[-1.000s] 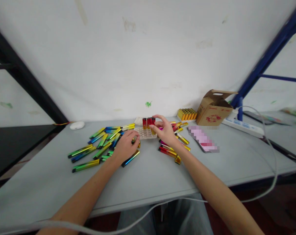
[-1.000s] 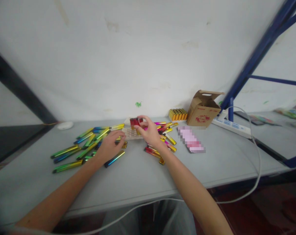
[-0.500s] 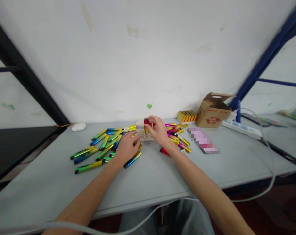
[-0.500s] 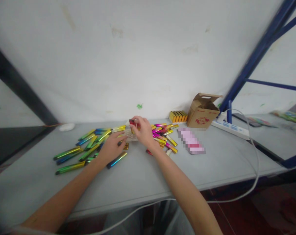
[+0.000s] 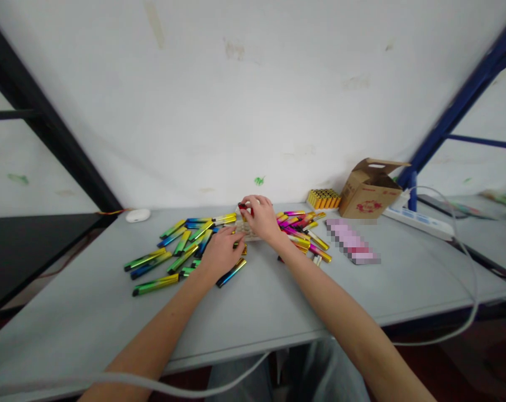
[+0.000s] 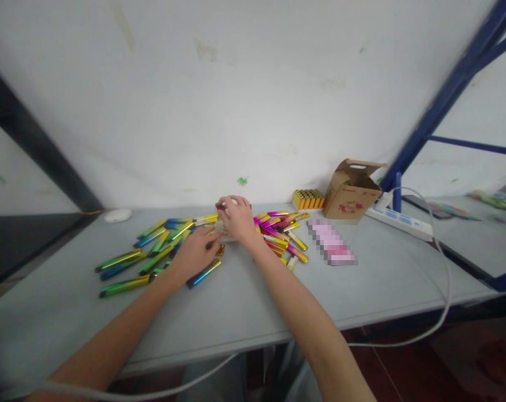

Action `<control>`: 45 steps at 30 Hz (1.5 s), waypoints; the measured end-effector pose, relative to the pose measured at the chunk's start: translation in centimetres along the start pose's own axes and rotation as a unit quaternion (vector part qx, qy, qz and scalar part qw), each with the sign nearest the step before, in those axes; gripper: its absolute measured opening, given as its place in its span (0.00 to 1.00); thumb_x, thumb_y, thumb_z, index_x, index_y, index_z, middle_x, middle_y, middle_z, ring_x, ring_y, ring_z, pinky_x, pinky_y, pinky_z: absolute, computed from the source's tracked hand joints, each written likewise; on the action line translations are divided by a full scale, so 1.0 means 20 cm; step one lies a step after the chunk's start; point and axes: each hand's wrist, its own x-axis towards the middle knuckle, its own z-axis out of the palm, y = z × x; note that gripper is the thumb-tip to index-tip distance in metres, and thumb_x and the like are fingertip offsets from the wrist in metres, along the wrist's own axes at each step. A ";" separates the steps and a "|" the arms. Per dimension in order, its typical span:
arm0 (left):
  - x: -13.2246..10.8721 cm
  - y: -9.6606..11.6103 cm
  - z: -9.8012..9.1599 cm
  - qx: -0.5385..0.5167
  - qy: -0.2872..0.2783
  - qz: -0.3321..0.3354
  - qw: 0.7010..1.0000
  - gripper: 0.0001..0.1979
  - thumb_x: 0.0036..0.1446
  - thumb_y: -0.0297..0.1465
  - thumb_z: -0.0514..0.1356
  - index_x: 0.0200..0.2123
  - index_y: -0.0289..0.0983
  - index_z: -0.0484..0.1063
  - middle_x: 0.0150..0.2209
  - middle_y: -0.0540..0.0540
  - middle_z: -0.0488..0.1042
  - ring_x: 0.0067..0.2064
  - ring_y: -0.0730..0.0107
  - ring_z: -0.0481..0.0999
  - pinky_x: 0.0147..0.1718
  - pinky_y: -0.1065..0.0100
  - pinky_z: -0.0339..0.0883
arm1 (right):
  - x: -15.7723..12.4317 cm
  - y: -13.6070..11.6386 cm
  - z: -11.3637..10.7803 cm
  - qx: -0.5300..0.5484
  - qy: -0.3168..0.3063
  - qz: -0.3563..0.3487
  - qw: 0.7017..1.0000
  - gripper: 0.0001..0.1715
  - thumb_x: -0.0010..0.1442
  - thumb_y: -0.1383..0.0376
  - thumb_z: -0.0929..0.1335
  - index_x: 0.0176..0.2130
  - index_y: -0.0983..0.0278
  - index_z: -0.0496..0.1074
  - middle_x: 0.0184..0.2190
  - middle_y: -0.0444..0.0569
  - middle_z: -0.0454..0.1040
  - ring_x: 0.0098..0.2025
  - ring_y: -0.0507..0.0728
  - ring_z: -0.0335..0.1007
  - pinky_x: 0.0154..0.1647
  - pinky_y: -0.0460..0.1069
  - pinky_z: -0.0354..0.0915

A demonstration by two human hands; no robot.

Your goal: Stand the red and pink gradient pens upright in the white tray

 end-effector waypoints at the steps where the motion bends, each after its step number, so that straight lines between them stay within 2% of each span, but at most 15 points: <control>1: 0.00 0.00 0.00 0.000 -0.001 -0.001 1.000 0.14 0.60 0.30 0.53 0.40 0.38 0.79 0.44 0.40 0.77 0.49 0.55 0.75 0.51 0.51 0.68 | 0.00 0.01 0.00 -0.002 -0.002 -0.010 1.000 0.09 0.62 0.67 0.66 0.44 0.60 0.70 0.43 0.51 0.76 0.55 0.61 0.63 0.58 0.57 0.55; 5: 0.00 0.01 0.00 0.004 -0.017 -0.013 1.000 0.14 0.61 0.31 0.53 0.38 0.38 0.80 0.42 0.40 0.78 0.47 0.56 0.75 0.51 0.52 0.69 | 0.01 0.03 0.00 -0.015 -0.007 -0.043 0.999 0.09 0.62 0.67 0.65 0.43 0.60 0.71 0.42 0.51 0.76 0.59 0.62 0.60 0.59 0.58 0.55; 10: 0.00 0.02 -0.01 0.032 -0.019 -0.024 0.999 0.16 0.61 0.31 0.53 0.42 0.35 0.79 0.47 0.36 0.77 0.50 0.53 0.75 0.52 0.52 0.68 | 0.03 0.05 -0.01 -0.009 -0.033 -0.058 0.998 0.07 0.61 0.67 0.66 0.42 0.60 0.72 0.43 0.50 0.77 0.57 0.62 0.63 0.59 0.58 0.56; 16: 0.00 0.02 -0.02 0.034 -0.024 -0.031 0.999 0.16 0.61 0.32 0.53 0.43 0.35 0.80 0.48 0.35 0.77 0.51 0.53 0.75 0.53 0.54 0.67 | 0.05 0.05 -0.06 -0.003 -0.029 -0.066 0.997 0.09 0.59 0.69 0.67 0.41 0.60 0.74 0.43 0.47 0.77 0.60 0.62 0.59 0.63 0.58 0.54; 25: 0.00 0.01 -0.02 0.032 -0.038 -0.037 0.998 0.17 0.62 0.32 0.52 0.44 0.35 0.80 0.49 0.36 0.77 0.51 0.54 0.75 0.54 0.54 0.67 | 0.10 0.08 -0.06 0.005 -0.032 -0.004 0.999 0.09 0.56 0.70 0.70 0.36 0.59 0.79 0.37 0.49 0.79 0.56 0.62 0.66 0.59 0.58 0.58; 28: 0.00 0.01 -0.02 0.032 -0.033 -0.036 0.998 0.17 0.61 0.32 0.52 0.44 0.36 0.80 0.49 0.36 0.77 0.51 0.54 0.75 0.54 0.54 0.67 | 0.10 0.09 -0.05 -0.004 -0.031 -0.004 1.000 0.09 0.55 0.71 0.70 0.33 0.59 0.80 0.36 0.49 0.79 0.55 0.62 0.66 0.59 0.59 0.59; 32: 0.00 0.02 -0.02 0.034 -0.029 -0.037 0.998 0.17 0.61 0.32 0.53 0.45 0.35 0.80 0.49 0.35 0.76 0.52 0.54 0.74 0.54 0.55 0.67 | 0.08 0.09 -0.08 -0.015 -0.019 -0.054 0.998 0.06 0.56 0.69 0.70 0.31 0.63 0.79 0.43 0.53 0.78 0.56 0.63 0.64 0.61 0.59 0.58; 34: 0.00 0.02 -0.02 0.034 -0.033 -0.038 0.998 0.17 0.61 0.32 0.53 0.45 0.35 0.79 0.49 0.35 0.76 0.52 0.54 0.74 0.54 0.55 0.67 | 0.07 0.10 -0.12 -0.011 0.001 -0.070 0.998 0.07 0.57 0.67 0.69 0.34 0.63 0.79 0.48 0.55 0.75 0.57 0.62 0.63 0.62 0.59 0.58; 36: 0.00 0.02 -0.02 0.035 -0.036 -0.040 0.998 0.17 0.61 0.32 0.53 0.45 0.35 0.79 0.50 0.36 0.76 0.52 0.54 0.74 0.54 0.54 0.67 | 0.04 0.12 -0.17 -0.001 0.025 -0.074 0.997 0.11 0.58 0.67 0.68 0.41 0.62 0.77 0.52 0.54 0.72 0.57 0.61 0.63 0.61 0.59 0.59; 38: 0.00 0.02 -0.02 0.036 -0.040 -0.043 0.998 0.17 0.62 0.33 0.52 0.46 0.36 0.79 0.50 0.37 0.76 0.53 0.54 0.74 0.55 0.54 0.67 | -0.01 0.17 -0.23 0.012 0.066 -0.049 0.997 0.13 0.59 0.66 0.67 0.44 0.61 0.76 0.52 0.54 0.72 0.57 0.61 0.65 0.60 0.58 0.60; 40: 0.00 0.02 -0.02 0.039 -0.045 -0.051 0.997 0.18 0.62 0.34 0.52 0.47 0.36 0.79 0.51 0.37 0.76 0.53 0.54 0.73 0.55 0.54 0.66 | -0.07 0.24 -0.29 0.032 0.099 -0.002 0.995 0.11 0.61 0.65 0.65 0.41 0.62 0.76 0.43 0.53 0.77 0.50 0.60 0.70 0.56 0.58 0.63; 42: 0.00 0.03 -0.02 0.042 -0.051 -0.057 0.996 0.18 0.62 0.34 0.52 0.47 0.36 0.78 0.52 0.36 0.75 0.54 0.54 0.73 0.56 0.54 0.66 | -0.14 0.33 -0.35 0.067 0.103 0.071 0.990 0.13 0.63 0.63 0.63 0.42 0.63 0.75 0.33 0.50 0.79 0.41 0.59 0.75 0.49 0.55 0.67; 45: 0.00 0.03 -0.02 0.045 -0.054 -0.056 0.996 0.19 0.62 0.34 0.52 0.47 0.36 0.78 0.52 0.36 0.75 0.54 0.54 0.73 0.56 0.54 0.65 | -0.24 0.45 -0.39 0.094 0.095 0.137 0.981 0.17 0.63 0.64 0.59 0.44 0.64 0.74 0.31 0.50 0.79 0.34 0.57 0.76 0.41 0.53 0.69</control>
